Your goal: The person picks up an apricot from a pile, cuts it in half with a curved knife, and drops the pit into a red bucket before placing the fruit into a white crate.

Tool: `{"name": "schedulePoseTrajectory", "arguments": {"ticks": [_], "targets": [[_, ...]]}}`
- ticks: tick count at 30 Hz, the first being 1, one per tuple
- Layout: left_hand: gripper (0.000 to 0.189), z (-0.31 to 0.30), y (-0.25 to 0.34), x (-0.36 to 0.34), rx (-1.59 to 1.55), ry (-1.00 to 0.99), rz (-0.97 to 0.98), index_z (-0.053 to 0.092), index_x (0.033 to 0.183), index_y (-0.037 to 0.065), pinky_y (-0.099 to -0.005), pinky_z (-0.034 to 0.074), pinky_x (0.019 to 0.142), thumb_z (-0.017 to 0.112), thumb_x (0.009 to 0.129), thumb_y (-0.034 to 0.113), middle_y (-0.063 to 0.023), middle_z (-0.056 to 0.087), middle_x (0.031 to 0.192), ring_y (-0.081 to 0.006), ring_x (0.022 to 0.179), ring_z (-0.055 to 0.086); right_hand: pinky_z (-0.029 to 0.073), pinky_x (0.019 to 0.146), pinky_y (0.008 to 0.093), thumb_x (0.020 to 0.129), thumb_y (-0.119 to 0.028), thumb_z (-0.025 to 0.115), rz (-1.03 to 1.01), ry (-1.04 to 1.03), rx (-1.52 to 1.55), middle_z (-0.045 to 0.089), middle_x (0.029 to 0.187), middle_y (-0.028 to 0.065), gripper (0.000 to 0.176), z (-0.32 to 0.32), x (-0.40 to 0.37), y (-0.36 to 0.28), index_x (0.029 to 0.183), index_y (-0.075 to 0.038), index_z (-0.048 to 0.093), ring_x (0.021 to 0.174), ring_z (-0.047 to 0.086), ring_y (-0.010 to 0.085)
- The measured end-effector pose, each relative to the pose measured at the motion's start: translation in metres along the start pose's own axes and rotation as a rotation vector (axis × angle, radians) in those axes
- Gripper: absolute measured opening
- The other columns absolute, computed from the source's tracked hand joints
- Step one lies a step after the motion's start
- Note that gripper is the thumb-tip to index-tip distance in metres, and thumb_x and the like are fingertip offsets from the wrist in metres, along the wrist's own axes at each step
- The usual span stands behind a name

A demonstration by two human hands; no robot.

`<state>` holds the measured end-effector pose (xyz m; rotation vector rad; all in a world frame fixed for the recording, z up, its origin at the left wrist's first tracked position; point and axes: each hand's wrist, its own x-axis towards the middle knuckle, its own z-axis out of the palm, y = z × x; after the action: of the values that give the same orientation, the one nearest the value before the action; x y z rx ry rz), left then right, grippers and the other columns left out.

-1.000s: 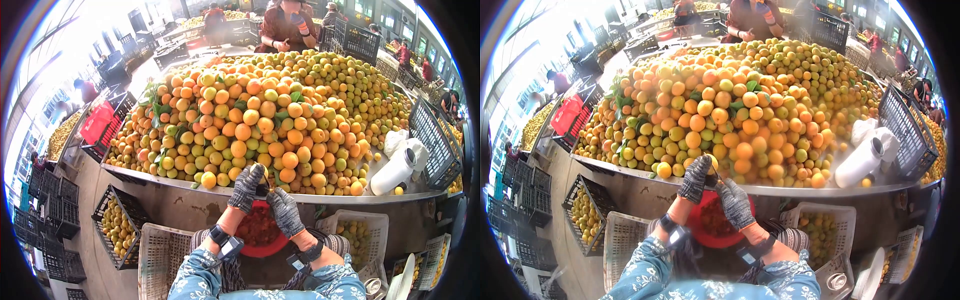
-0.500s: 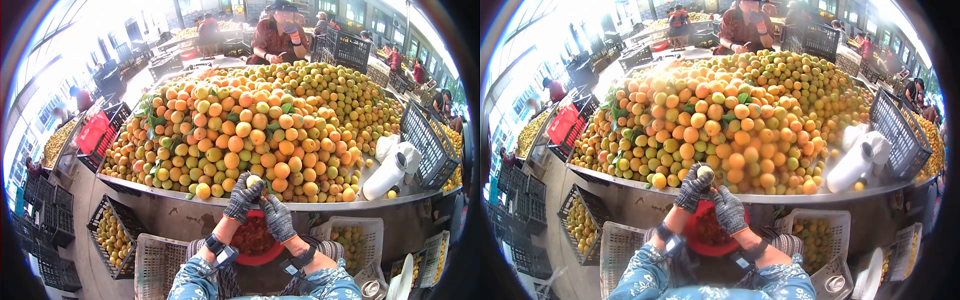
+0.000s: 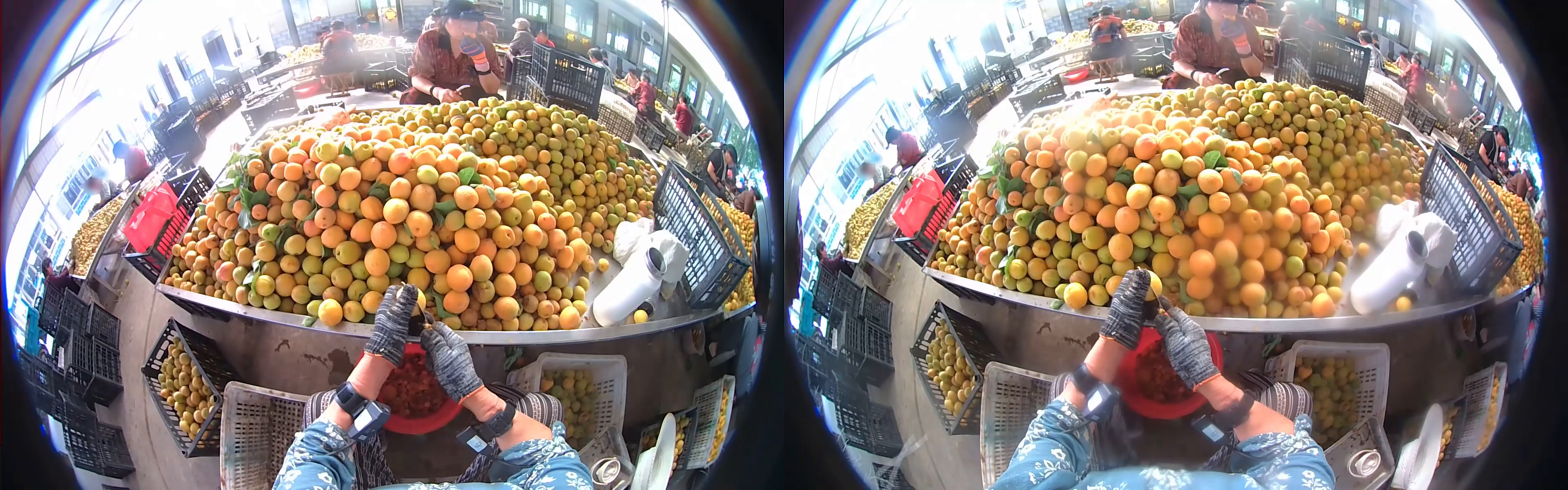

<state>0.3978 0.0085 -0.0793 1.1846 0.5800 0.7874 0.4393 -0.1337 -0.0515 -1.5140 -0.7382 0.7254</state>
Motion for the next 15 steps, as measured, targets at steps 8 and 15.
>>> {"name": "schedulePoseTrajectory", "arguments": {"ticks": [8, 15], "targets": [[0.024, 0.022, 0.042, -0.023, -0.162, 0.034, -0.124, 0.054, 0.101, 0.008, -0.0226, 0.049, 0.059, 0.064, 0.091, 0.026, -0.0029, 0.057, 0.089, -0.0097, 0.073, 0.056, 0.046, 0.056, 0.0405, 0.096, -0.023, 0.051, -0.229, 0.159, -0.568, 0.062, 0.074, 0.0159, 0.023, -0.001, -0.006, -0.025, 0.106, -0.003, 0.060, 0.060, 0.059, 0.0309], [0.020, 0.021, 0.043, -0.026, -0.152, 0.050, -0.073, 0.057, 0.101, 0.010, -0.0234, 0.045, 0.069, 0.064, 0.090, 0.025, 0.0009, 0.056, 0.091, -0.0084, 0.081, 0.052, 0.046, 0.058, 0.0354, 0.097, -0.023, 0.051, -0.130, 0.122, -0.041, 0.063, 0.075, 0.0135, 0.022, 0.015, 0.002, 0.004, 0.101, -0.002, 0.059, 0.062, 0.058, 0.0284]]}}
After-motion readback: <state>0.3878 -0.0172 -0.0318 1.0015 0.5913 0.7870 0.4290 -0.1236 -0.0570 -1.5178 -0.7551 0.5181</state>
